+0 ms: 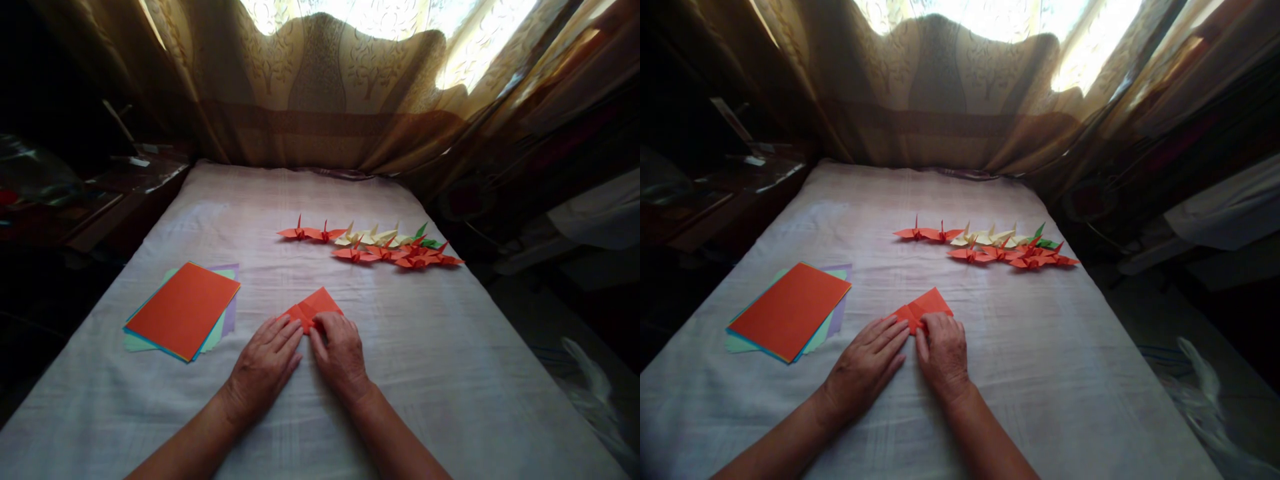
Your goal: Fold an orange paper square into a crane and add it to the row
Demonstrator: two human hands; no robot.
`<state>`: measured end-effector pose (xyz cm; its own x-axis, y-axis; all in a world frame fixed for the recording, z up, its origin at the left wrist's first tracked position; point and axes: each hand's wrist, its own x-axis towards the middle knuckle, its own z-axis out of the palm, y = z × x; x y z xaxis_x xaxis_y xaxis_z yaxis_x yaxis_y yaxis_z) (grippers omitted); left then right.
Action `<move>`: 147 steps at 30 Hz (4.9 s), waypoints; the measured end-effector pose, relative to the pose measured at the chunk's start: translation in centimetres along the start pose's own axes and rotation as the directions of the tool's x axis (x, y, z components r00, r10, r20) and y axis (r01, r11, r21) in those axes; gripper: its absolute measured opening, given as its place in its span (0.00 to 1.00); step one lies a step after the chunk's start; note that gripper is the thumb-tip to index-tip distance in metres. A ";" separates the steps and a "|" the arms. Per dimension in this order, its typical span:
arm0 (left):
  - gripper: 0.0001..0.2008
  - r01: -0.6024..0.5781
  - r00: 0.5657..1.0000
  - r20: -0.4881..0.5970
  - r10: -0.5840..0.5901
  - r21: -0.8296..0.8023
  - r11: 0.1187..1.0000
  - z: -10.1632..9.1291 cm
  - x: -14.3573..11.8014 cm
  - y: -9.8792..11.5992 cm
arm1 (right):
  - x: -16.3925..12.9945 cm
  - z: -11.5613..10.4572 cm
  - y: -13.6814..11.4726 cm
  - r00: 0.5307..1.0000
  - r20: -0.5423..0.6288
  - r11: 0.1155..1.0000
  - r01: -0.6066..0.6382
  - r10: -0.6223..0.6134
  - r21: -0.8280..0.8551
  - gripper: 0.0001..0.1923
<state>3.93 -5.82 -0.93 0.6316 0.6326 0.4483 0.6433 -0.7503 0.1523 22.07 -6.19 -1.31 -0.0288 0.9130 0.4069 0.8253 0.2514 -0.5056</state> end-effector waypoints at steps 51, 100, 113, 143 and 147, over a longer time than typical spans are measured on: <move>0.24 -0.022 0.962 0.271 0.023 -0.009 1.000 -1.1 -0.7 -1.6 | -2.6 -2.9 0.1 0.984 0.115 0.976 0.156 -0.139 -0.153 0.12; 0.08 -0.164 0.954 0.276 0.117 0.155 0.974 -1.6 4.3 -2.8 | 1.0 -3.3 4.6 0.977 0.060 0.960 0.210 -0.203 -0.187 0.13; 0.06 0.083 0.958 0.282 -0.050 -0.107 0.991 -4.3 10.1 -6.7 | 2.2 -3.8 0.2 0.946 0.262 0.854 -0.291 0.190 0.430 0.21; 0.23 -0.035 0.975 0.217 0.047 -0.059 0.998 -0.7 1.9 -1.5 | 0.8 -2.7 3.2 0.910 0.189 0.918 0.389 -0.370 -0.073 0.13; 0.12 -0.162 0.973 0.165 0.163 -0.020 0.987 -0.5 2.7 -1.6 | 0.5 -2.5 3.4 0.913 0.190 0.927 0.373 -0.360 -0.034 0.16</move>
<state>4.35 -3.00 0.45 0.7908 0.5247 0.3153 0.5239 -0.8465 0.0947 26.27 -5.69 -0.91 -0.4306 0.8044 0.4093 0.7737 0.5625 -0.2916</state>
